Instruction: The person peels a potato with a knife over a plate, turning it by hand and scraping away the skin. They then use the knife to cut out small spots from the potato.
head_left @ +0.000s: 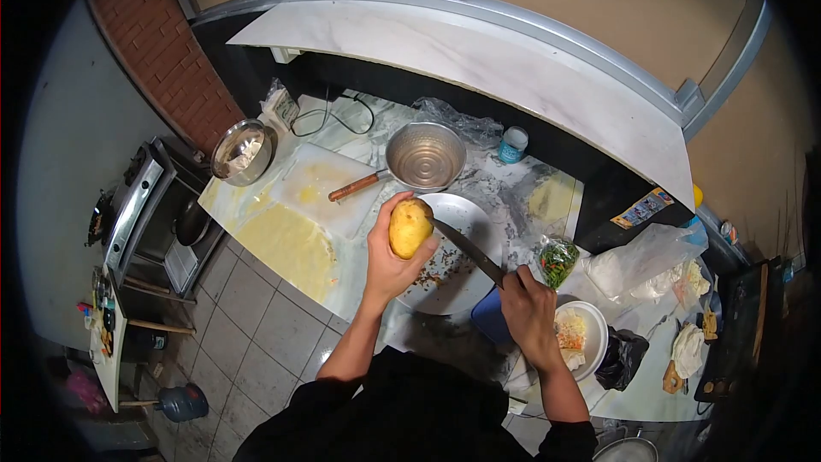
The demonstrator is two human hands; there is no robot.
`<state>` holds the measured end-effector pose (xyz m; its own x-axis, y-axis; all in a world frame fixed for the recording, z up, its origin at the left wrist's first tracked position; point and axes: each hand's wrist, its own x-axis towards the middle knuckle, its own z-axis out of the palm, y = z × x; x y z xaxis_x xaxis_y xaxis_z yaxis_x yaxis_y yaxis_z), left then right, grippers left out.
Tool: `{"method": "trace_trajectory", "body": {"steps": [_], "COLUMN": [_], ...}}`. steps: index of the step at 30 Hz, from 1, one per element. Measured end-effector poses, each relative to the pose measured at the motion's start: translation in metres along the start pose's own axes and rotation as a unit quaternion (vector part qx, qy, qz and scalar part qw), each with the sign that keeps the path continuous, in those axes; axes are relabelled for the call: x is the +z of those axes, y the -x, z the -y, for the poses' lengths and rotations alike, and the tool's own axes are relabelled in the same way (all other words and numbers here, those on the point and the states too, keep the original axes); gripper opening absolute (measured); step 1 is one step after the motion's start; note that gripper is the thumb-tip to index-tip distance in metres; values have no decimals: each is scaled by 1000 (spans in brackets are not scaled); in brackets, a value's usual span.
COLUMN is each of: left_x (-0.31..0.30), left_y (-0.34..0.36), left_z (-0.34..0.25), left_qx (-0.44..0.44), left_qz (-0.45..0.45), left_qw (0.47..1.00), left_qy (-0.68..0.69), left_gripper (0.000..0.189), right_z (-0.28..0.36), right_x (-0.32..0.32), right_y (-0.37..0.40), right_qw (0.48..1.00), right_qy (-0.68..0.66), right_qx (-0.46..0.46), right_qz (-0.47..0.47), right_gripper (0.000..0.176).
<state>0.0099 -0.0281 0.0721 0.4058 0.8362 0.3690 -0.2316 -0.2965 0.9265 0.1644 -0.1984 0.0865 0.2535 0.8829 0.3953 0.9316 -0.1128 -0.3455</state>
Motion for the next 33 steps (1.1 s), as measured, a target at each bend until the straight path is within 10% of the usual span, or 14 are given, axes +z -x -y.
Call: {"method": "trace_trajectory", "body": {"steps": [33], "left_x": [-6], "left_y": [-10], "left_z": [-36], "left_qx": [10], "left_qz": [61], "left_qw": [991], "left_qy": [-121], "left_gripper": [57], "right_z": [-13], "right_x": [-61], "right_y": [-18], "right_qw": [953], "right_qy": [238], "right_qx": [-185], "right_qz": [-10], "right_gripper": [19]}}
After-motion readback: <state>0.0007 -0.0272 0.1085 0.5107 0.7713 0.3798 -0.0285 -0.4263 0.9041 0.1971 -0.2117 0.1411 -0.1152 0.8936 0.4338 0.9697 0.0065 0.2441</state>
